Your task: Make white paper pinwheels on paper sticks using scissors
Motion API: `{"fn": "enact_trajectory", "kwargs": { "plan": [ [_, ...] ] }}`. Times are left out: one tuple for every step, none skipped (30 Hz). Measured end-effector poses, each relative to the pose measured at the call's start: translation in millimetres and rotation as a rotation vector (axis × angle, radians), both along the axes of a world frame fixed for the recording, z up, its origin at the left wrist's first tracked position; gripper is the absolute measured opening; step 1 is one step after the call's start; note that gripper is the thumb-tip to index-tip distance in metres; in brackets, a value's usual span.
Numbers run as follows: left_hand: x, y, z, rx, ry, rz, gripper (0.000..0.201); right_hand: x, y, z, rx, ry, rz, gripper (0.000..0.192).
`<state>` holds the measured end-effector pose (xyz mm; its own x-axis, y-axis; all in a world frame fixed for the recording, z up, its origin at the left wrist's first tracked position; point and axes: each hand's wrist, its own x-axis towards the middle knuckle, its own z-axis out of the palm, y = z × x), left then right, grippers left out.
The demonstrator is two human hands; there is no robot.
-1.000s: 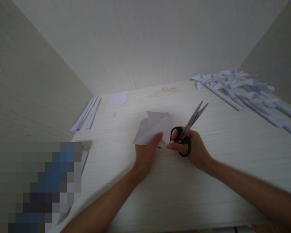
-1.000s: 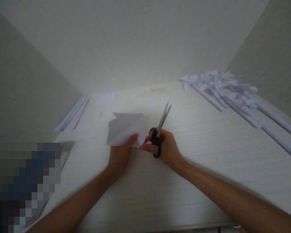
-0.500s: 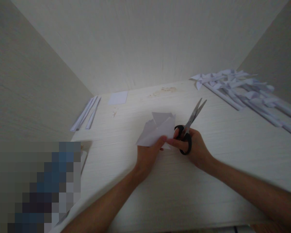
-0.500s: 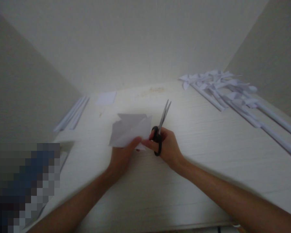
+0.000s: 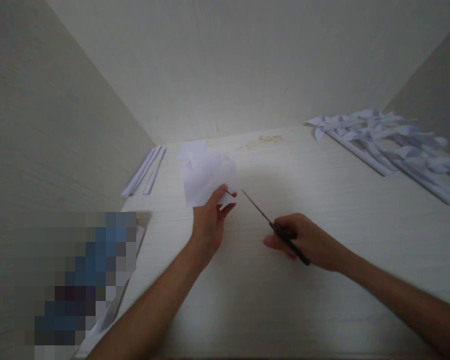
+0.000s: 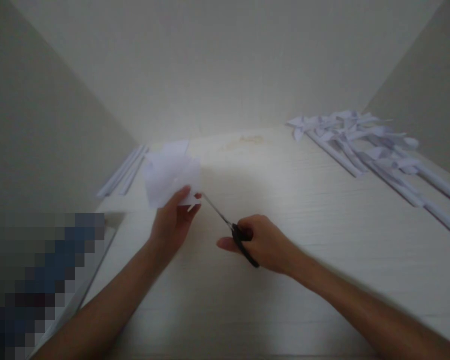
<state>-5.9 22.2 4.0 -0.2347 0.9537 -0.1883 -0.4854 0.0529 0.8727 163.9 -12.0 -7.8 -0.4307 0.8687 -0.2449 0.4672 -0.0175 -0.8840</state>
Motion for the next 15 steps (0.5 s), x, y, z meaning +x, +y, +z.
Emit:
{"fn": "enact_trajectory", "kwargs": {
  "plan": [
    [0.0, 0.1, 1.3, -0.001, -0.010, 0.003, 0.020, -0.6, -0.6, -1.3, 0.017, -0.045, 0.007, 0.044],
    [0.4, -0.2, 2.3, -0.004, -0.017, 0.002, 0.020, -1.2, -1.0, -2.4, 0.036, -0.085, 0.012, 0.044],
    [1.2, -0.7, 2.9, -0.009, -0.021, 0.000, 0.019, -1.7, -1.0, -3.4, 0.051, -0.116, 0.016, 0.044],
    [2.1, -1.3, 3.2, -0.013, -0.024, -0.001, 0.019, -2.2, -0.9, -4.0, 0.064, -0.140, 0.019, 0.044],
    [3.0, -2.1, 3.2, -0.017, -0.026, -0.005, 0.019, -2.6, -0.6, -4.2, 0.073, -0.155, 0.020, 0.044],
    [3.8, -2.8, 3.0, -0.020, -0.027, -0.009, 0.019, -2.8, -0.4, -4.2, 0.077, -0.165, 0.020, 0.045],
    [4.4, -3.6, 2.6, -0.021, -0.028, -0.014, 0.019, -2.9, -0.2, -3.9, 0.076, -0.170, 0.018, 0.045],
    [4.8, -4.2, 2.1, -0.021, -0.027, -0.020, 0.018, -3.0, -0.1, -3.5, 0.072, -0.173, 0.012, 0.045],
    [5.1, -4.7, 1.5, -0.019, -0.026, -0.025, 0.018, -2.9, -0.2, -3.2, 0.063, -0.173, 0.005, 0.045],
    [5.2, -5.0, 0.9, -0.018, -0.024, -0.028, 0.017, -2.7, -0.5, -2.9, 0.053, -0.172, -0.003, 0.046],
    [5.3, -5.2, 0.4, -0.016, -0.021, -0.027, 0.016, -2.6, -0.9, -2.8, 0.046, -0.171, -0.008, 0.046],
    [5.3, -5.2, -0.1, -0.015, -0.018, -0.026, 0.015, -2.4, -1.3, -2.7, 0.044, -0.170, -0.011, 0.045],
    [5.3, -5.0, -0.5, -0.016, -0.016, -0.024, 0.015, -2.2, -1.6, -2.8, 0.046, -0.169, -0.012, 0.045],
    [5.3, -4.7, -0.7, -0.016, -0.015, -0.022, 0.015, -2.1, -1.7, -3.0, 0.050, -0.171, -0.010, 0.045],
    [5.4, -4.4, -0.8, -0.017, -0.015, -0.021, 0.015, -2.0, -1.5, -3.2, 0.056, -0.175, -0.008, 0.045]
  ]
}}
